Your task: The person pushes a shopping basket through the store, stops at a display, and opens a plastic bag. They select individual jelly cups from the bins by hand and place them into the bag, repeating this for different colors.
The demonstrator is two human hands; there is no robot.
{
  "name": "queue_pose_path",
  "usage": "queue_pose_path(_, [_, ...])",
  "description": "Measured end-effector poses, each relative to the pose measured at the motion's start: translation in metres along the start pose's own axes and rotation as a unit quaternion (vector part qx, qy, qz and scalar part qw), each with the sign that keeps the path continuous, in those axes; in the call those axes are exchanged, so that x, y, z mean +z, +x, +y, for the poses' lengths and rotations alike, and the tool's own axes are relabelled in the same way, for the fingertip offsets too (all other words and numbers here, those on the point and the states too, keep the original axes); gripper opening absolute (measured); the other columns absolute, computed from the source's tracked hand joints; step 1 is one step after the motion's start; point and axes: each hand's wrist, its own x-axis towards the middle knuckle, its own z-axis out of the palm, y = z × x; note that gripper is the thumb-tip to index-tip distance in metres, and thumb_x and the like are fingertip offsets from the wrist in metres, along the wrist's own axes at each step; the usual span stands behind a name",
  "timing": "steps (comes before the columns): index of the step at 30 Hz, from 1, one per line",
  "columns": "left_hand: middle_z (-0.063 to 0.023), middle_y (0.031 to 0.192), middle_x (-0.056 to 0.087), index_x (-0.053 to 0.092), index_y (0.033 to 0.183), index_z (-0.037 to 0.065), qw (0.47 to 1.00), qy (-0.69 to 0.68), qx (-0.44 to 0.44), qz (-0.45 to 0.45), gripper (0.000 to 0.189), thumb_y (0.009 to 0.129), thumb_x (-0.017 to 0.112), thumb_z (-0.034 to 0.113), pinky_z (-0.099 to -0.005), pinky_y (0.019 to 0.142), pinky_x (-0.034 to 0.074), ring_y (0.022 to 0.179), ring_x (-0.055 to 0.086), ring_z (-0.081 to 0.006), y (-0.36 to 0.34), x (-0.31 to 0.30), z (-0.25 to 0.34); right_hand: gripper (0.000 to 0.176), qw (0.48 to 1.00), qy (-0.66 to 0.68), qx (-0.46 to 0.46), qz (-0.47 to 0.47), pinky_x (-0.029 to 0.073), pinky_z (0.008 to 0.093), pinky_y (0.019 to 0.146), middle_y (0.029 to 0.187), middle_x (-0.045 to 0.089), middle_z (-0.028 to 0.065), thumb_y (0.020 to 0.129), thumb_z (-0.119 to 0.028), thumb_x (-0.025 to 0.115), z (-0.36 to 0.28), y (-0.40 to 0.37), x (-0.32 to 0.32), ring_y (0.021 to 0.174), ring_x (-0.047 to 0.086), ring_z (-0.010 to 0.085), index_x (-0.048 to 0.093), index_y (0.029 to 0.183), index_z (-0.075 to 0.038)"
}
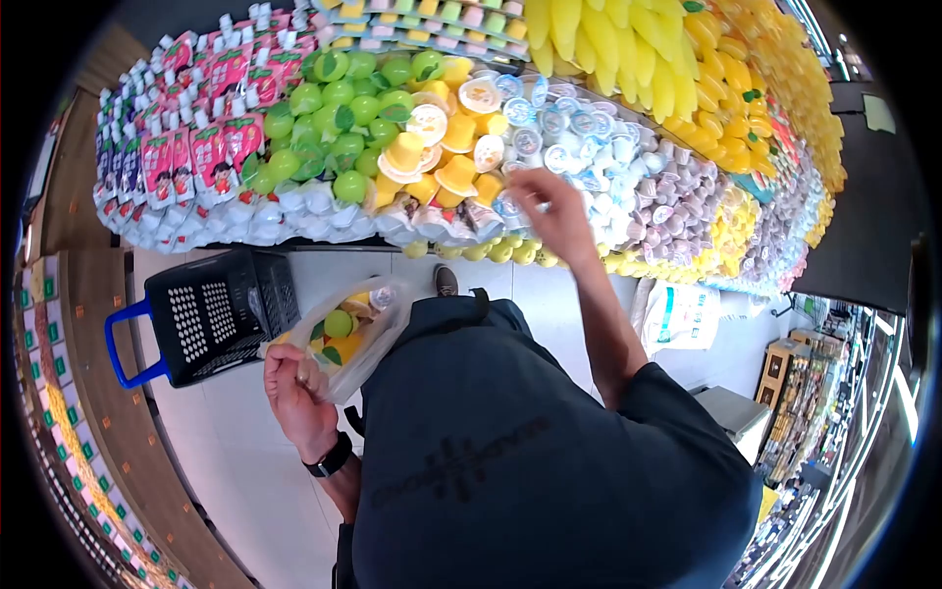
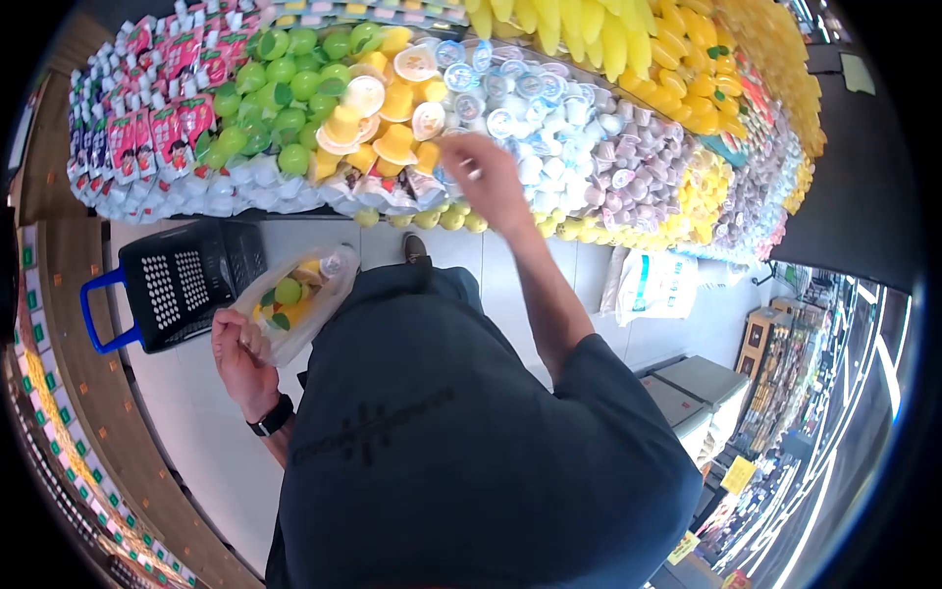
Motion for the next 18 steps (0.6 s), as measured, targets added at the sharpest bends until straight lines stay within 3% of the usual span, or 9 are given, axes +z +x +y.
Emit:
queue_pose_path(2, [0.0028,0.070,0.047,0.054,0.088,0.006,1.000,-0.006,-0.016,-0.013,0.012,0.097,0.046,0.003,-0.0185,0.051,0.032,0.057,0.040,-0.0036,-0.001,0.001,0.003,0.020,0.986,-0.078,0.023,0.145,0.051,0.0255,0.070,0.094,0.070,0.0045,0.090,-0.008,0.070,0.025,0.006,-0.037,0.079,0.063,0.0100,0.069,0.109,-0.002])
queue_pose_path(4, [0.0070,0.062,0.032,0.052,0.087,0.006,1.000,0.003,-0.021,0.016,0.013,0.098,0.045,0.002,-0.0201,0.044,0.020,0.050,0.025,-0.0015,0.000,0.011,0.004,0.021,0.964,-0.152,0.017,0.218,0.052,0.0292,0.067,0.092,0.069,0.0086,0.086,-0.009,0.071,0.045,0.010,-0.065,0.078,0.066,0.0163,0.069,0.105,-0.001])
queue_pose_path(5, [0.0070,0.062,0.032,0.052,0.087,0.006,1.000,0.004,-0.023,0.010,0.013,0.098,0.045,0.002,-0.0201,0.044,0.020,0.050,0.025,-0.0015,0.001,0.012,0.003,0.021,0.952,-0.189,0.011,0.241,0.053,0.0317,0.066,0.091,0.069,0.0116,0.084,-0.011,0.072,0.053,0.012,-0.075,0.077,0.067,0.0207,0.069,0.103,-0.001])
queue_pose_path(13, [0.0063,0.062,0.034,0.052,0.088,0.006,0.999,0.018,-0.021,0.035,0.012,0.097,0.045,0.002,-0.0194,0.045,0.022,0.050,0.028,-0.0022,-0.002,0.011,0.003,0.025,0.957,-0.158,0.056,0.239,0.053,0.0360,0.068,0.086,0.068,0.0150,0.081,-0.019,0.074,0.091,0.038,-0.069,0.073,0.066,0.0255,0.068,0.094,0.001])
queue_pose_path(15, [0.0059,0.063,0.034,0.052,0.089,0.007,0.999,0.027,-0.019,0.023,0.010,0.097,0.046,0.004,-0.0197,0.045,0.023,0.051,0.028,-0.0029,-0.002,0.004,0.001,0.024,0.953,-0.193,0.099,0.211,0.053,0.0314,0.067,0.079,0.070,0.0100,0.085,-0.022,0.072,0.096,0.046,-0.062,0.069,0.066,0.0179,0.070,0.092,0.000])
queue_pose_path(18, [0.0058,0.064,0.034,0.052,0.089,0.006,0.999,0.026,-0.017,0.021,0.010,0.097,0.046,0.004,-0.0197,0.045,0.023,0.051,0.028,-0.0030,-0.004,0.007,-0.001,0.024,0.951,-0.176,0.091,0.236,0.051,0.0307,0.065,0.076,0.069,0.0093,0.085,-0.023,0.072,0.106,0.050,-0.054,0.066,0.064,0.0162,0.069,0.089,0.000])
